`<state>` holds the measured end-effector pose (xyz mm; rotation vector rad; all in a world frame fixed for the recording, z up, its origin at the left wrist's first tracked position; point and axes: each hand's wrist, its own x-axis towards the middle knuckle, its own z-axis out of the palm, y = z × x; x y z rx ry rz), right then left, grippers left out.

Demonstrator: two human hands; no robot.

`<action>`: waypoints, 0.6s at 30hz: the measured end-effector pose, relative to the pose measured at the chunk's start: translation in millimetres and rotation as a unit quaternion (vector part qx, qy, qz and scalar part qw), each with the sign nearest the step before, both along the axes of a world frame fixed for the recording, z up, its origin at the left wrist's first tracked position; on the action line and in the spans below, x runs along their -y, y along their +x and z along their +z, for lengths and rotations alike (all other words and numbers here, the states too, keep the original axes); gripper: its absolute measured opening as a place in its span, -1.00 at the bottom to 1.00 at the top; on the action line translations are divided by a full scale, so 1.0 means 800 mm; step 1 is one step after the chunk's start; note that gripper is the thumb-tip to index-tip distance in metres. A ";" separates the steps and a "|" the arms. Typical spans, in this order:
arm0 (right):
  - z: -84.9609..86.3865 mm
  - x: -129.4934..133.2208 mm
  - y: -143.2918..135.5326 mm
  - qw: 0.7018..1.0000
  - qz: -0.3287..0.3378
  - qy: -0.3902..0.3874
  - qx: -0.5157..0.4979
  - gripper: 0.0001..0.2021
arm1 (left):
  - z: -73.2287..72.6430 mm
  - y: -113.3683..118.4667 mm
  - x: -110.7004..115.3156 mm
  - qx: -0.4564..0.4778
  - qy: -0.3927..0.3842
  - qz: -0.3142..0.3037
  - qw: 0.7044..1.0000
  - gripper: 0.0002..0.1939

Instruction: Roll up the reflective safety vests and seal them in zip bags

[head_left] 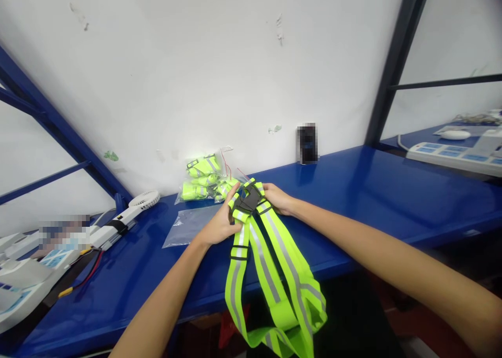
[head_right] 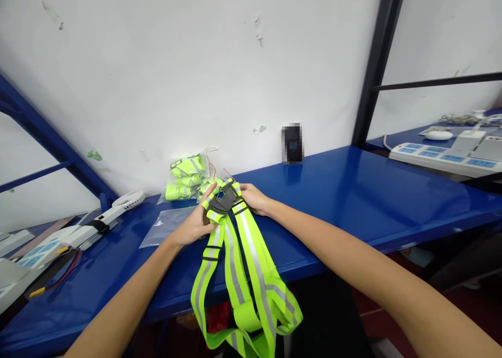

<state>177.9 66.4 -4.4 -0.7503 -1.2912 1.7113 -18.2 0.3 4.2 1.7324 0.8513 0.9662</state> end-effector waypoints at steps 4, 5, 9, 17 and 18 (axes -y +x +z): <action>-0.001 0.000 0.001 0.997 0.037 0.062 -0.002 -0.69 | -0.019 -0.005 -0.024 0.053 0.043 0.163 0.984 -0.51; -0.001 0.000 0.000 0.997 0.047 0.064 0.001 -0.69 | -0.022 -0.007 -0.028 0.051 0.048 0.185 0.980 -0.55; -0.003 0.001 -0.001 0.997 0.041 0.053 0.025 -0.78 | -0.023 -0.009 -0.031 0.036 0.068 0.204 0.976 -0.61; 0.001 0.004 -0.002 0.989 0.023 0.142 0.030 -0.71 | -0.023 -0.001 -0.032 0.105 0.035 0.175 0.978 -0.43; 0.002 0.005 -0.002 0.987 0.020 0.156 0.028 -0.68 | -0.023 -0.001 -0.033 0.108 0.036 0.175 0.978 -0.42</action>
